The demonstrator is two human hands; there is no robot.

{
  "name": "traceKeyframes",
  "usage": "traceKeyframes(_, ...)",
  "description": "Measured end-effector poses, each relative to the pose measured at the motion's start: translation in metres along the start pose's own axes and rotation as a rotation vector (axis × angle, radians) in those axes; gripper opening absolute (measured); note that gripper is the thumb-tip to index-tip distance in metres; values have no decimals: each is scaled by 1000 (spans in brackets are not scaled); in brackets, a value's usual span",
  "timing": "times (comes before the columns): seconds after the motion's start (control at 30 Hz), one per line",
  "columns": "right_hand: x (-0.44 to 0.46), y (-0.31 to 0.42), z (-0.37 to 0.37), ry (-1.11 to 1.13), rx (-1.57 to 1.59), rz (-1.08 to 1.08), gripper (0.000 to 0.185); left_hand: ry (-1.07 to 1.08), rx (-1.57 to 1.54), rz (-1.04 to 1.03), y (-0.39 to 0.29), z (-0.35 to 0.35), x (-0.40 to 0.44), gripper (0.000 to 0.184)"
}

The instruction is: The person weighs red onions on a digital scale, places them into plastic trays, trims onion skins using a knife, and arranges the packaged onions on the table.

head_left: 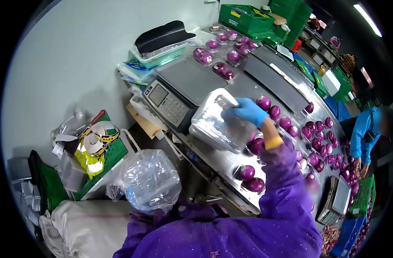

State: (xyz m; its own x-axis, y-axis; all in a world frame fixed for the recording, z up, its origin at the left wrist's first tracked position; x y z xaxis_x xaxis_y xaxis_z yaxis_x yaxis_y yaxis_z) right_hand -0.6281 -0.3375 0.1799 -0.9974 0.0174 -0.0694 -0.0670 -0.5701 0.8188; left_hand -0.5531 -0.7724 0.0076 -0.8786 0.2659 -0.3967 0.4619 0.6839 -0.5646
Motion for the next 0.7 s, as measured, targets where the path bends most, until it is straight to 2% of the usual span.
traceKeyframes(0.03,20,-18,-12,85,-93,-57,37,4,-12,-11,0,-6,-1,36)
traceKeyframes(0.1,50,-64,-35,219,-525,-205,45,9,-20,-9,5,-11,0,35)
traceKeyframes(0.13,49,-55,-44,269,-621,-156,46,12,-21,-15,4,-14,1,35)
traceKeyframes(0.17,49,-51,-48,160,-552,-78,43,12,-33,-19,3,-16,4,34)
traceKeyframes(0.23,40,-51,-56,140,-315,-50,45,20,-27,-19,1,-23,17,34)
traceKeyframes(0.33,30,-65,-71,347,-82,-270,47,54,-23,-16,-7,-36,44,33)
traceKeyframes(0.47,12,-87,-59,351,-320,-470,48,125,-5,10,-18,-59,81,32)
traceKeyframes(0.5,6,-107,-57,315,-314,-450,56,138,4,13,-21,-65,91,32)
traceKeyframes(0.57,-17,-120,-53,218,-104,-476,67,171,20,7,-28,-81,114,31)
traceKeyframes(0.6,-27,-122,-50,100,14,-496,72,186,32,7,-29,-92,126,31)
traceKeyframes(0.7,-56,-41,1,-518,-119,-206,74,232,54,9,-16,-129,163,30)
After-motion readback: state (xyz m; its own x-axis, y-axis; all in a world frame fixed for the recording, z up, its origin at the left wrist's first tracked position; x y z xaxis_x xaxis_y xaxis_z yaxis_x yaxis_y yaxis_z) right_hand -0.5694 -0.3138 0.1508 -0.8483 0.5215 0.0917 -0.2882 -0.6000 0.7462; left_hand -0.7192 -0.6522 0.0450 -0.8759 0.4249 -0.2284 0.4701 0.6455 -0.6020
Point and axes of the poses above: each hand's wrist, its own x-axis towards the middle knuckle, its own z-axis out of the back of the hand, y = z × x, the point moved 9 cm from there along x, towards the middle knuckle, and after that the axes turned 5 degrees about -x, right-handed, at the moved point
